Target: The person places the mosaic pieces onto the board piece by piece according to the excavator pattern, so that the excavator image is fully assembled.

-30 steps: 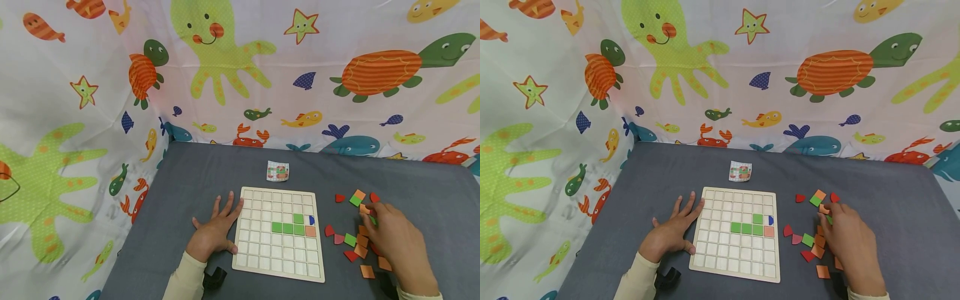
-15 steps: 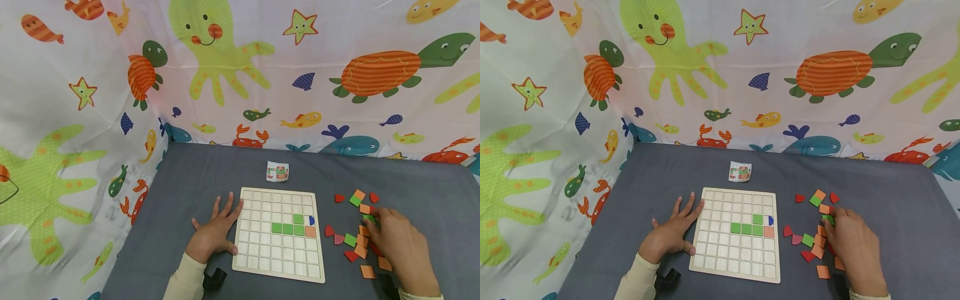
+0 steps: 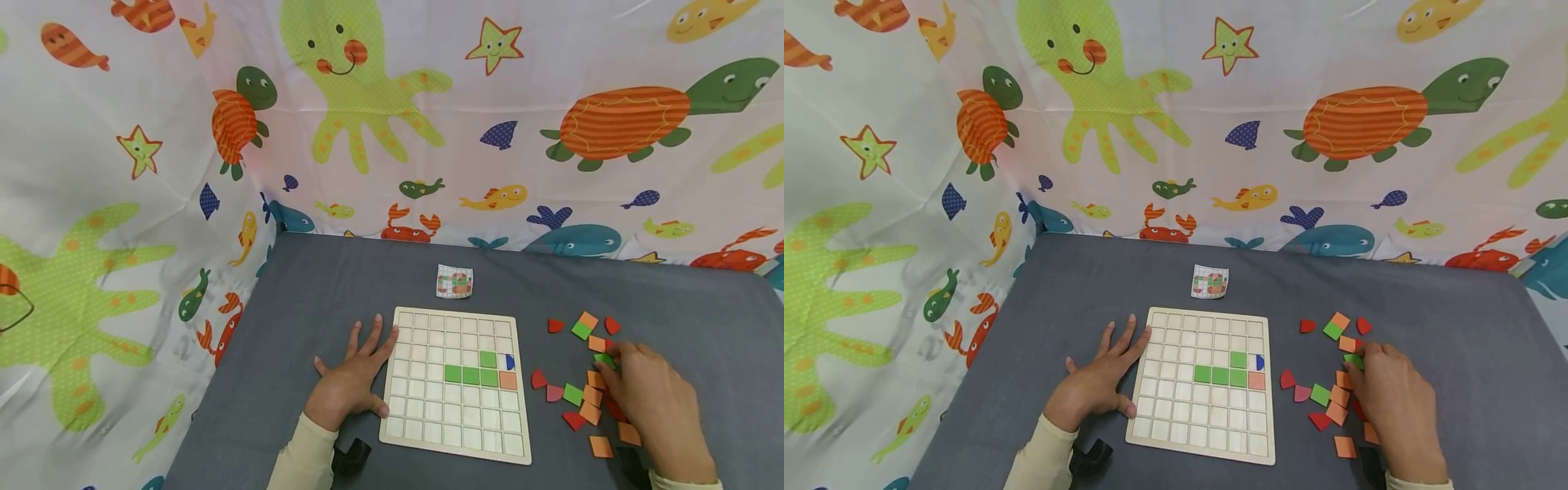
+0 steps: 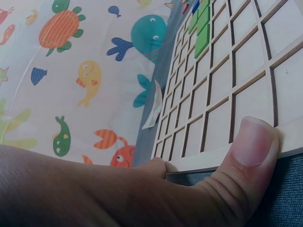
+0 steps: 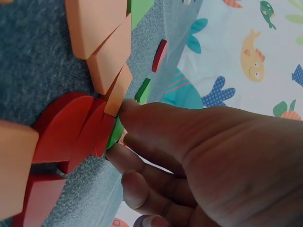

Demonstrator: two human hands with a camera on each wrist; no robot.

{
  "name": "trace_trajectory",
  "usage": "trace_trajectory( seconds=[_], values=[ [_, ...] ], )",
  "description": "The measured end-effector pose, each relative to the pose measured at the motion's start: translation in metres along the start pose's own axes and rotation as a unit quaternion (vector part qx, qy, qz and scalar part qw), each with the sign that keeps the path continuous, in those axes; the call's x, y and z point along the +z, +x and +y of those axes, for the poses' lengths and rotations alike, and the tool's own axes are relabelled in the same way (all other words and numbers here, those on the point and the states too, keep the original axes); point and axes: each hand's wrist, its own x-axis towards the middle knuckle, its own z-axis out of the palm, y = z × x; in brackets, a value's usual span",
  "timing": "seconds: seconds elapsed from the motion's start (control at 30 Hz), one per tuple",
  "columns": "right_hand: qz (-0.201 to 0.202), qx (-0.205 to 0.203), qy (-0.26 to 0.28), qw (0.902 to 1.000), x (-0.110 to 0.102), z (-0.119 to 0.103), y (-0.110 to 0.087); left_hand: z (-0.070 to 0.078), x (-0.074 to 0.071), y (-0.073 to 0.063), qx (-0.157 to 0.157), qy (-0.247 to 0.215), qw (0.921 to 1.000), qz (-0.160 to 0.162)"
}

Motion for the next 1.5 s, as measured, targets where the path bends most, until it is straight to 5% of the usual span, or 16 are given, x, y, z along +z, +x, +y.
trace_trajectory(
  seconds=[0.27,0.6,0.9,1.3,1.5],
  values=[
    [0.008,0.002,-0.001,1.0000,-0.001,-0.002,0.000,0.026,-0.023,-0.018,-0.008,0.008,0.9999,-0.003],
    [-0.023,0.008,-0.007,0.9997,-0.001,-0.003,0.002,0.012,-0.009,-0.009,-0.005,0.001,1.0000,0.000],
    [-0.025,-0.007,0.001,0.9997,-0.001,-0.006,0.004,0.023,-0.021,-0.017,-0.008,0.000,0.9999,-0.007],
    [0.031,-0.078,0.007,0.9965,0.000,-0.040,-0.002,0.027,-0.023,-0.017,-0.013,0.010,0.9998,-0.007],
    [0.080,-0.137,0.021,0.9872,0.007,-0.068,-0.005,0.026,-0.023,-0.016,-0.012,0.007,0.9999,-0.007]
  ],
)
